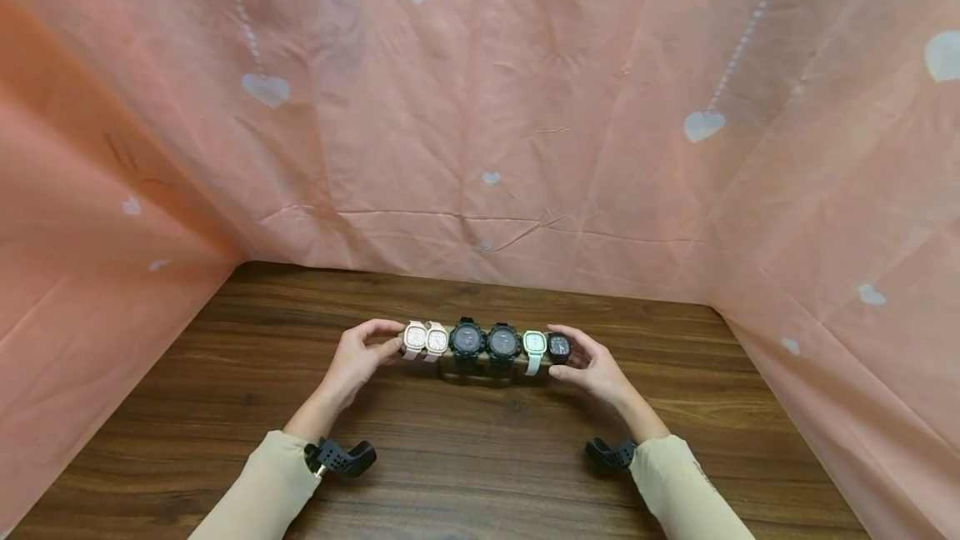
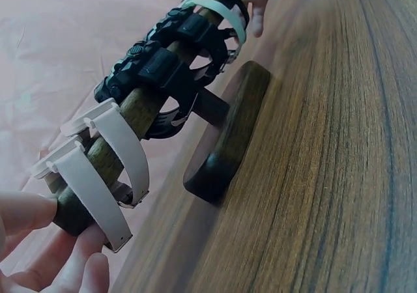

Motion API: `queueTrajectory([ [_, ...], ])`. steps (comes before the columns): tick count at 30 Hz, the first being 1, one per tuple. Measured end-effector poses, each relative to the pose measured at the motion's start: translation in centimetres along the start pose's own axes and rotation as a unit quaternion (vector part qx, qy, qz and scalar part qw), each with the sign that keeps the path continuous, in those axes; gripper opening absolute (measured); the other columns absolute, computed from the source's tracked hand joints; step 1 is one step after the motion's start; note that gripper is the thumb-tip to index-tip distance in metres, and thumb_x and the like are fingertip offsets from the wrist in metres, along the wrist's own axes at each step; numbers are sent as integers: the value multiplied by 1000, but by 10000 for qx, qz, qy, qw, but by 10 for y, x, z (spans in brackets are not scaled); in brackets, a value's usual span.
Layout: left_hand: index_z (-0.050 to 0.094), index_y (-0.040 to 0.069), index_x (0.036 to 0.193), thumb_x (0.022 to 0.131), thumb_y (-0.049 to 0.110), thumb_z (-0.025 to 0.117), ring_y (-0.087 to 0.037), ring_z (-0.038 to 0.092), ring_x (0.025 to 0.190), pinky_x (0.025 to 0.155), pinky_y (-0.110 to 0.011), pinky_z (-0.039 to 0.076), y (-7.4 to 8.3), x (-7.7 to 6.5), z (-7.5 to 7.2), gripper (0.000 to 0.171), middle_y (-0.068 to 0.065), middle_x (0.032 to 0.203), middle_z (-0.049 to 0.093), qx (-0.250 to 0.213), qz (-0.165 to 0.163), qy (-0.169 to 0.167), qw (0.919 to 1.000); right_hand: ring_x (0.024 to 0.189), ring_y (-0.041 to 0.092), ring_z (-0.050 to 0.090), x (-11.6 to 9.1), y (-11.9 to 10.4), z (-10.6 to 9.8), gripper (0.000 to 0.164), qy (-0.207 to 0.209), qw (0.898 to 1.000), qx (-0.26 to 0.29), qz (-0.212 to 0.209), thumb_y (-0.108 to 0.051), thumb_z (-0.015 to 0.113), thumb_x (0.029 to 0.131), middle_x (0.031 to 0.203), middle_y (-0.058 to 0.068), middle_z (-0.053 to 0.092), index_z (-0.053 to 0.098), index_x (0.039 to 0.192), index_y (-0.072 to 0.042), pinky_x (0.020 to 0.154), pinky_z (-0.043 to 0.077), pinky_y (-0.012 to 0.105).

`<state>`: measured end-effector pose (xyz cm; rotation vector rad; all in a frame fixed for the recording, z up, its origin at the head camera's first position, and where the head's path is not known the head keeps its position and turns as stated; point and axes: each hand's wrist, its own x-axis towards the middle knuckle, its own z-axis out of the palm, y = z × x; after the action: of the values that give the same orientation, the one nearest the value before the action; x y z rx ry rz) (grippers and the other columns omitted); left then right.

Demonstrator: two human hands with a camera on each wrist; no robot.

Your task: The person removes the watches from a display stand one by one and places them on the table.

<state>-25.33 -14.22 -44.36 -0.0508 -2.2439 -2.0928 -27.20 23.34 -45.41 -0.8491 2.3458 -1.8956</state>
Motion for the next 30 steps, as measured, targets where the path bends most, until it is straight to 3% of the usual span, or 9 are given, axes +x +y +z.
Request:
queueTrajectory([
  [4, 65, -1, 106, 84, 4, 67, -25, 64, 82, 72, -43, 54, -1, 0, -1, 23, -18, 107, 62, 44, 41, 21, 10000, 105, 9, 57, -2, -2, 0, 65, 49, 9999, -105, 35, 5, 72, 75, 129, 28, 46, 42, 133, 5, 86, 47, 22],
  [12, 65, -1, 106, 84, 4, 67, -24, 64, 82, 72, -43, 54, -1, 1, 0, 23, -17, 106, 63, 32, 67, 27, 10000, 99, 11, 59, -5, -8, 1, 61, 302, 9985, -425, 188, 4, 73, 76, 125, 26, 51, 46, 131, 5, 82, 50, 28],
  [21, 64, -3, 108, 84, 4, 66, -23, 64, 80, 74, -45, 53, -1, 1, 1, 25, -17, 105, 62, -2, 64, -4, 10000, 90, 13, 60, -14, -37, 6, 55, 624, 9933, -969, 129, 5, 72, 76, 115, 26, 56, 49, 126, 9, 77, 51, 32],
  [30, 65, -1, 107, 84, 4, 67, -27, 64, 82, 71, -42, 55, -3, 0, 1, 24, -17, 106, 61, -29, -2, 47, 10000, 90, 35, 60, -22, -43, 6, 50, 810, 9903, -1070, 372, 2, 70, 79, 107, 25, 59, 50, 124, 8, 71, 52, 27],
])
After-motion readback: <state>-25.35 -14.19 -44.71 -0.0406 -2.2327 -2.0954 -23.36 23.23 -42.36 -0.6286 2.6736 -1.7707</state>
